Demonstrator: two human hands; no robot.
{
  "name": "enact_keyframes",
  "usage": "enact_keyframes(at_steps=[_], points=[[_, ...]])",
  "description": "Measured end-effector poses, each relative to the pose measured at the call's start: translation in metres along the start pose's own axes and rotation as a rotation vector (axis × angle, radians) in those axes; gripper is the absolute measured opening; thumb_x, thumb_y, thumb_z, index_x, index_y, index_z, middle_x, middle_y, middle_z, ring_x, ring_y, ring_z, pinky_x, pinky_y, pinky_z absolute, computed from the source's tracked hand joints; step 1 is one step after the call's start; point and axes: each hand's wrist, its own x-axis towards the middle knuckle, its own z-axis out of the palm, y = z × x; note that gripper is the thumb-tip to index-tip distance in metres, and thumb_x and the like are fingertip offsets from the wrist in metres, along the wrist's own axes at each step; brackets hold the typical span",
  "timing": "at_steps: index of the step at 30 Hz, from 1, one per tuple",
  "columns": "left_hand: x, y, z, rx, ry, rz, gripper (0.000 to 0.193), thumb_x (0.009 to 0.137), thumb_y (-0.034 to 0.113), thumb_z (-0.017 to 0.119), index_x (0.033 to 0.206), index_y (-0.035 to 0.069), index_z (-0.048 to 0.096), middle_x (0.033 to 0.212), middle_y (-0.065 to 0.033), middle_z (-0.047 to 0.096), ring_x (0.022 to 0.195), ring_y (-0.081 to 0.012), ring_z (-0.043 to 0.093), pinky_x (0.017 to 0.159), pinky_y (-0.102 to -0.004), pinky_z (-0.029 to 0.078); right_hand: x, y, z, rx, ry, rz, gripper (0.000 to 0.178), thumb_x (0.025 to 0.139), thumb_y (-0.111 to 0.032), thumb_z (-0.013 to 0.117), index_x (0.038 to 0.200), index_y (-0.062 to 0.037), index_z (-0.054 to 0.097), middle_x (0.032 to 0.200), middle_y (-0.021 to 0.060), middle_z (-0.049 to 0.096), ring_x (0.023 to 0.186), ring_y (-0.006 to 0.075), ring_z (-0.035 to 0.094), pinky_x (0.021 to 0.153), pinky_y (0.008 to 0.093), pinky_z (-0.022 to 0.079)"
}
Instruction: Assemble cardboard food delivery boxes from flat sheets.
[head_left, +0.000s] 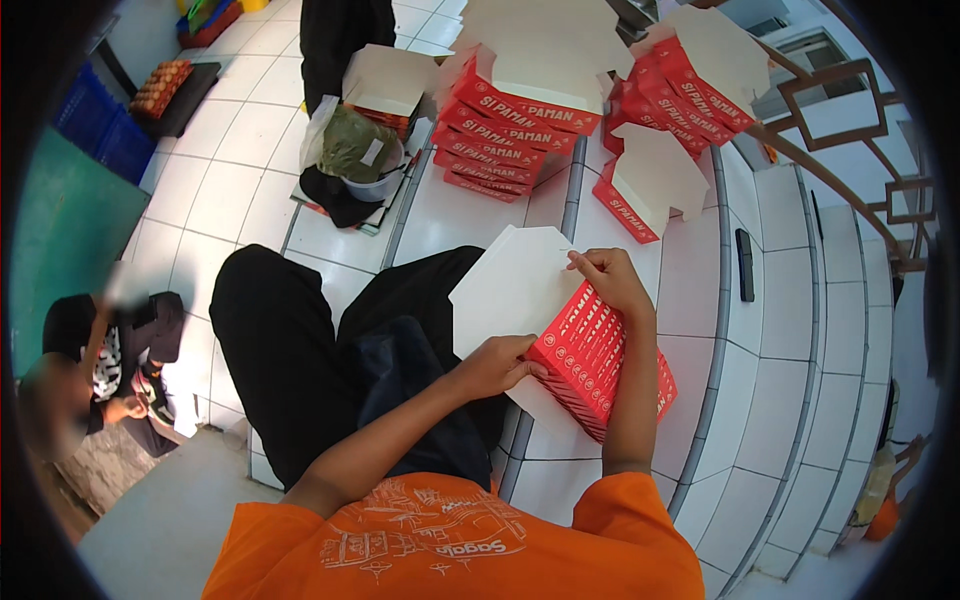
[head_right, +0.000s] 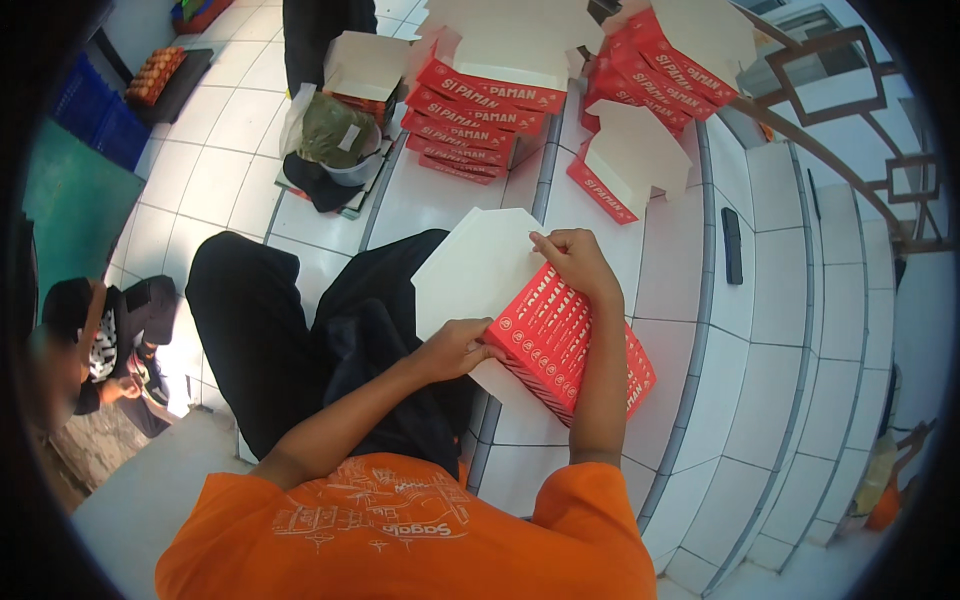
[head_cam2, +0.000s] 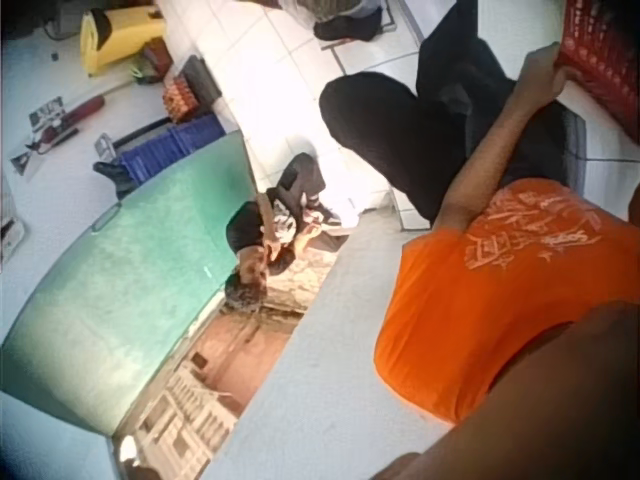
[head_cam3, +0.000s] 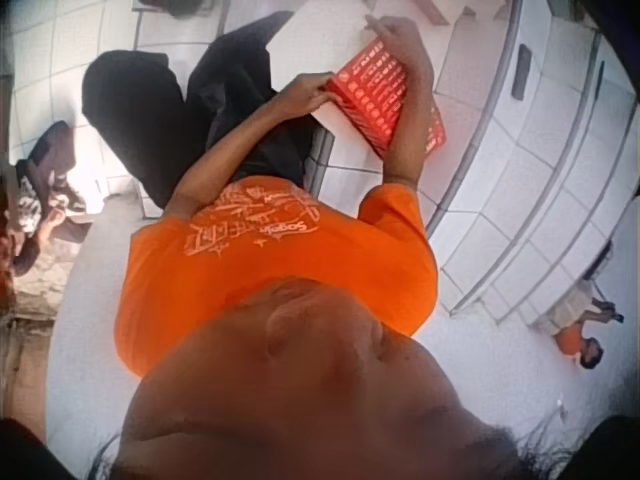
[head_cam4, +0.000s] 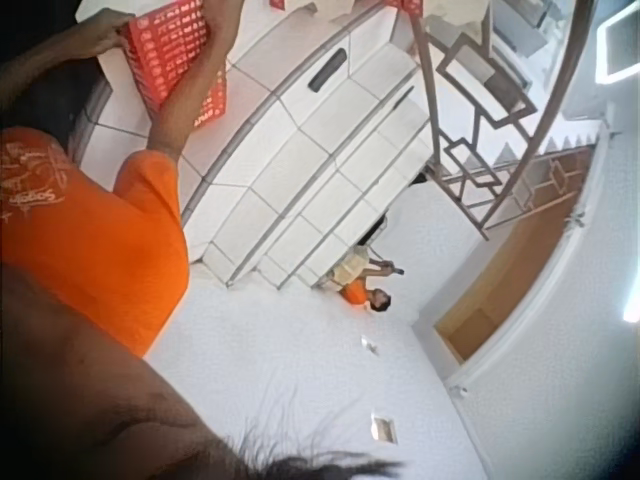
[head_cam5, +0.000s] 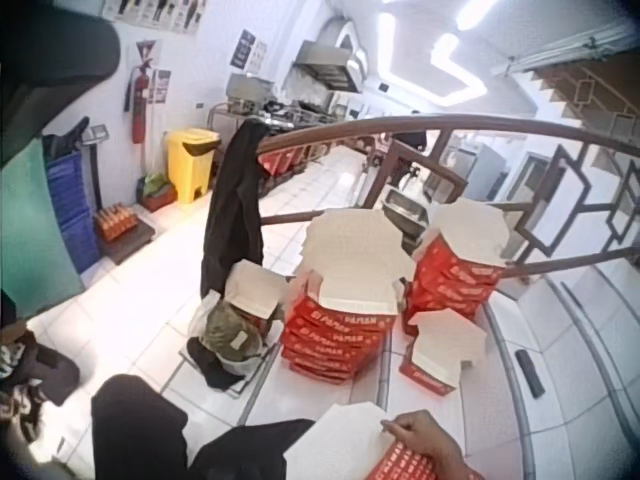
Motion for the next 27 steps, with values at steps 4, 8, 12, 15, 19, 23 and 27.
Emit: enact_keyframes(at_steps=[4,8,12,15,19,23,27], points=[[0.001,-0.004,0.012,-0.038,0.089,0.030,0.018,0.093,-0.003,0.064,0.111,-0.004,0.065,0.097,-0.0199,0.072,0.089,-0.0315,0.073,0.079,-0.0364,0.055,0.006,0.011,0.001,0.023,0.004,-0.058,0.044,0.101,-0.035,0.066,0.091,0.0076,0.075,0.069,0.0145,0.068,0.065,0.0141,0.054,0.068,0.0330,0.048],[0.002,-0.006,0.015,-0.043,0.093,0.032,0.025,0.089,-0.006,0.061,0.114,-0.003,0.066,0.100,-0.0227,0.071,0.095,-0.0376,0.072,0.083,-0.0384,0.055,0.008,0.026,0.003,0.029,-0.052,-0.093,0.040,0.102,-0.030,0.065,0.089,0.0065,0.074,0.069,0.0114,0.066,0.068,0.0122,0.057,0.069,0.0326,0.049],[0.013,-0.009,0.023,0.022,-0.009,0.007,0.032,0.093,0.005,0.064,0.124,0.000,0.061,0.110,-0.0238,0.068,0.108,-0.0410,0.066,0.095,-0.0447,0.050,0.031,0.062,-0.043,0.095,0.122,-0.258,0.024,0.099,-0.021,0.064,0.104,0.0011,0.072,0.092,0.0097,0.070,0.086,0.0164,0.064,0.078,0.0338,0.051],[0.012,0.001,0.016,0.115,-0.132,-0.015,0.042,0.095,0.017,0.068,0.132,0.002,0.058,0.118,-0.0224,0.066,0.116,-0.0407,0.060,0.100,-0.0469,0.046,0.063,0.071,-0.074,-0.132,0.438,-0.371,0.020,0.097,-0.017,0.065,0.108,-0.0012,0.071,0.101,0.0118,0.073,0.093,0.0249,0.069,0.083,0.0379,0.053],[0.021,0.018,-0.003,0.077,-0.051,0.085,0.052,0.095,0.017,0.069,0.142,0.004,0.052,0.131,-0.0194,0.061,0.127,-0.0378,0.056,0.108,-0.0441,0.044,0.088,0.127,-0.084,-0.521,0.173,0.033,0.027,0.091,-0.009,0.067,0.117,-0.0016,0.068,0.112,0.0179,0.074,0.106,0.0362,0.070,0.095,0.0415,0.053],[0.022,0.042,-0.041,0.017,0.199,0.074,0.031,0.098,0.000,0.060,0.128,0.003,0.063,0.120,-0.0145,0.066,0.107,-0.0272,0.067,0.093,-0.0355,0.053,0.071,0.086,-0.080,-0.790,0.235,0.127,0.032,0.089,-0.004,0.066,0.121,-0.0010,0.065,0.113,0.0209,0.073,0.102,0.0374,0.070,0.092,0.0387,0.053],[0.018,0.061,-0.079,0.023,0.579,0.317,0.025,0.090,-0.015,0.056,0.105,0.001,0.068,0.099,-0.0125,0.069,0.084,-0.0240,0.069,0.078,-0.0326,0.055,0.017,-0.030,-0.073,-0.214,0.267,-0.179,0.021,0.091,-0.004,0.065,0.112,-0.0007,0.065,0.096,0.0224,0.070,0.095,0.0417,0.067,0.080,0.0450,0.052]])
